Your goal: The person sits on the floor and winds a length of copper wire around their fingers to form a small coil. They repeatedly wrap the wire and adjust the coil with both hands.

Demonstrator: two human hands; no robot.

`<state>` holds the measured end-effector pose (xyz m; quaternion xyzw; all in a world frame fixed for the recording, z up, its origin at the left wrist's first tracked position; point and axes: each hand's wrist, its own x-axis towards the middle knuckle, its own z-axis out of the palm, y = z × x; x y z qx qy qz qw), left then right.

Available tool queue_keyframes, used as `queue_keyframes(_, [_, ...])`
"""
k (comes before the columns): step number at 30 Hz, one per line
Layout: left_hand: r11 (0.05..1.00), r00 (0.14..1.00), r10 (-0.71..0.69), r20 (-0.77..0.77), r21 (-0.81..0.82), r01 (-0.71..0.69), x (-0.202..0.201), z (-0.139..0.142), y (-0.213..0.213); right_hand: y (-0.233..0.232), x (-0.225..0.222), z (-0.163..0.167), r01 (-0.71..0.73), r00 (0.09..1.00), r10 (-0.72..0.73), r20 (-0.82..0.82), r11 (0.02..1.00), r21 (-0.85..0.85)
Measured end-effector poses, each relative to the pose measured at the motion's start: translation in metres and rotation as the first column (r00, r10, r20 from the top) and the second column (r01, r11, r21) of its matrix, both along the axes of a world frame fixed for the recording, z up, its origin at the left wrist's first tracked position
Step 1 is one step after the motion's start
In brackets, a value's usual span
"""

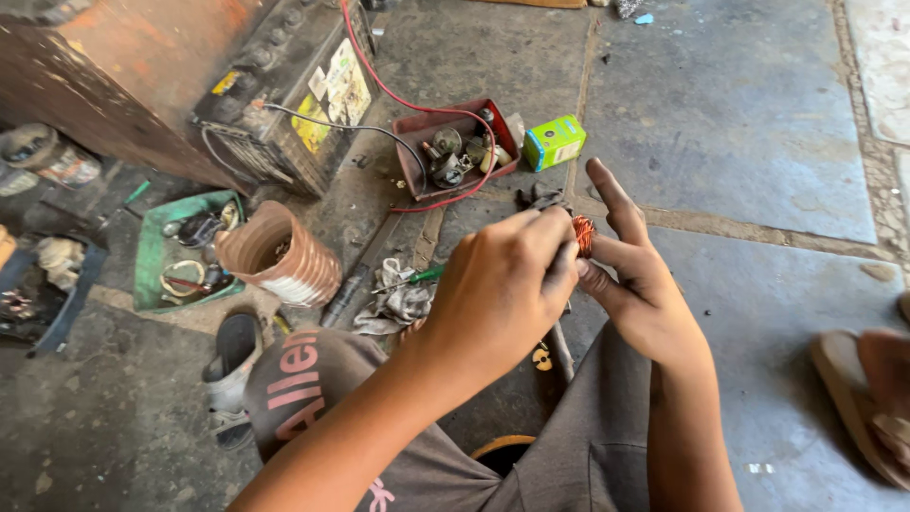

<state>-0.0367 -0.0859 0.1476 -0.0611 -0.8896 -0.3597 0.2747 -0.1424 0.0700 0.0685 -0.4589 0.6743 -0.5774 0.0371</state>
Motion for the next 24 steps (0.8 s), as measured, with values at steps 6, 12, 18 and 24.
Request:
queue_keyframes(6, [0.991, 0.992, 0.075, -0.101, 0.118, -0.063, -0.018, -0.005, -0.017, 0.001, 0.010, 0.004, -0.038, 0.996, 0.045, -0.083, 0.996, 0.083])
queue_keyframes(12, [0.987, 0.994, 0.102, -0.048, 0.129, -0.095, -0.023, -0.011, -0.024, 0.002, 0.010, 0.010, -0.030, 0.993, 0.040, -0.109, 0.996, 0.089])
queue_keyframes(18, [0.990, 0.993, 0.104, 0.055, 0.085, -0.108, -0.014, -0.008, -0.015, 0.003, 0.005, -0.002, 0.063, 0.985, -0.047, -0.164, 0.994, 0.093])
queue_keyframes(24, [0.999, 0.998, 0.035, 0.046, 0.000, -0.035, -0.005, -0.009, 0.000, 0.002, 0.006, -0.002, 0.117, 0.986, -0.116, -0.116, 0.993, 0.000])
